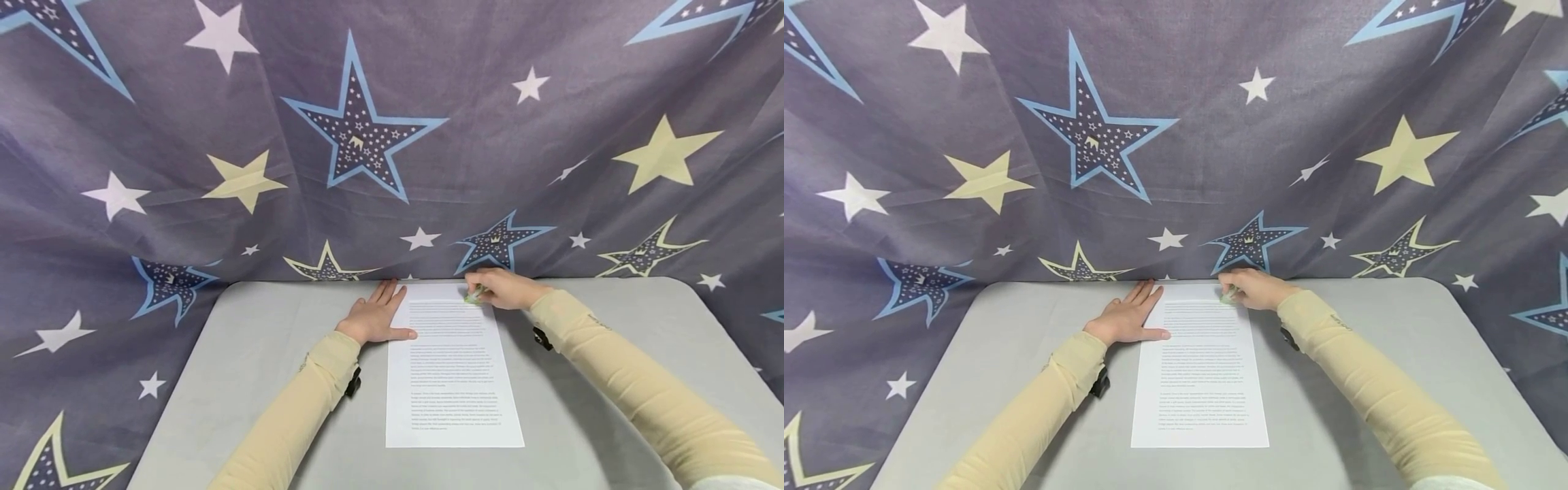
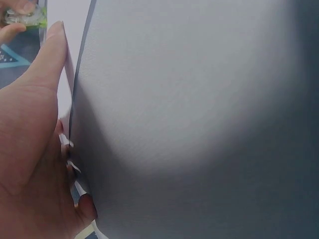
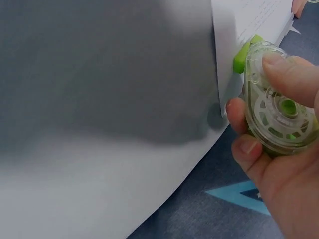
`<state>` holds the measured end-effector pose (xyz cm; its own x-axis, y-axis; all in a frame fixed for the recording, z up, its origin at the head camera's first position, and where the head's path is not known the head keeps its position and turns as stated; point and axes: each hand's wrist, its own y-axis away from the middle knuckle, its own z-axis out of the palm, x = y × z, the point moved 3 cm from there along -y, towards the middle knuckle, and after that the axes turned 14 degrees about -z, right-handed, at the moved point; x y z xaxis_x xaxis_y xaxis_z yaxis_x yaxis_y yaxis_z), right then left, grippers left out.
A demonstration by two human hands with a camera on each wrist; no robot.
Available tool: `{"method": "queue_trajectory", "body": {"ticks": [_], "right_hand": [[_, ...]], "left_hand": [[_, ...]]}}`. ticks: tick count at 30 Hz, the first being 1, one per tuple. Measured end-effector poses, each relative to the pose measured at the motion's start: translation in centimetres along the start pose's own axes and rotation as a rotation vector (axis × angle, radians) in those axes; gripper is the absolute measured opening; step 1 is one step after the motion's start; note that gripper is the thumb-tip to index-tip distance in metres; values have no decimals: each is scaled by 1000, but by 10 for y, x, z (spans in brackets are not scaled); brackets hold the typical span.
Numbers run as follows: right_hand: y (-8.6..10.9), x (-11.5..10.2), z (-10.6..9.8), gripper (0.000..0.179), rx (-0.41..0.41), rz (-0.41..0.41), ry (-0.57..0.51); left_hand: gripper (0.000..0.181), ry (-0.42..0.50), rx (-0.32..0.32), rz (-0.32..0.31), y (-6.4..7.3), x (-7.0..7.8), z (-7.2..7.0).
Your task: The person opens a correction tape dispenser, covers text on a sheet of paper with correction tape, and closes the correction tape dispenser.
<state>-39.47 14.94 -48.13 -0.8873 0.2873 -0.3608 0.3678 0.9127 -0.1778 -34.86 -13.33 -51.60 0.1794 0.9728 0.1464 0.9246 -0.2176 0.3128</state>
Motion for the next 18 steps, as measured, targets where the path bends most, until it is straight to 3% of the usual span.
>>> {"method": "queue_trajectory", "body": {"ticks": [18], "right_hand": [[15, 5, -5, 23, -16, 47, -17]], "left_hand": [[106, 5, -17, -1, -3, 0, 2]]}}
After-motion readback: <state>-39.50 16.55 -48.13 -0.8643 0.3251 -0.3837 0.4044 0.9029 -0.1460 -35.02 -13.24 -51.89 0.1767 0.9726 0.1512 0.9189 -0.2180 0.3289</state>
